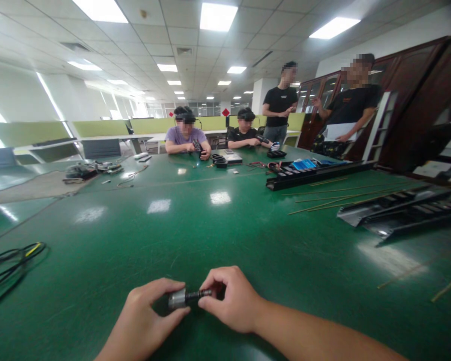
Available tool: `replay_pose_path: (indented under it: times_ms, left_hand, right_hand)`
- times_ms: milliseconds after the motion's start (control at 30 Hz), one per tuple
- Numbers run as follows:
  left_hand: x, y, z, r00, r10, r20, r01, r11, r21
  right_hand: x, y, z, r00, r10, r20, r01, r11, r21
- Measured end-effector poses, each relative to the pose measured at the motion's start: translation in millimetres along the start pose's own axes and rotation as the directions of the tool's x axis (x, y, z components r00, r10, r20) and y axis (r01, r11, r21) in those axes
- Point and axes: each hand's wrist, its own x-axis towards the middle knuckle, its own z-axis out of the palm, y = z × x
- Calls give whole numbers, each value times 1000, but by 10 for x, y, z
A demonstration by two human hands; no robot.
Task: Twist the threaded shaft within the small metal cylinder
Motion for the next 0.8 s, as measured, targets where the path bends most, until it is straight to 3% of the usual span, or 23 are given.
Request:
replay_pose_path:
  times_ms: [233,800]
  left_hand:
    - [-18,-14,-7,999,-31,29,31,999,-9]
    - [5,-7,-14,1000,0,-24,0,1000,2]
  right_hand:
    - [1,-7,-6,1000,-1,-11,0,1000,-8]
    - [1,-7,-3,999,36,-5,-36,999,7]
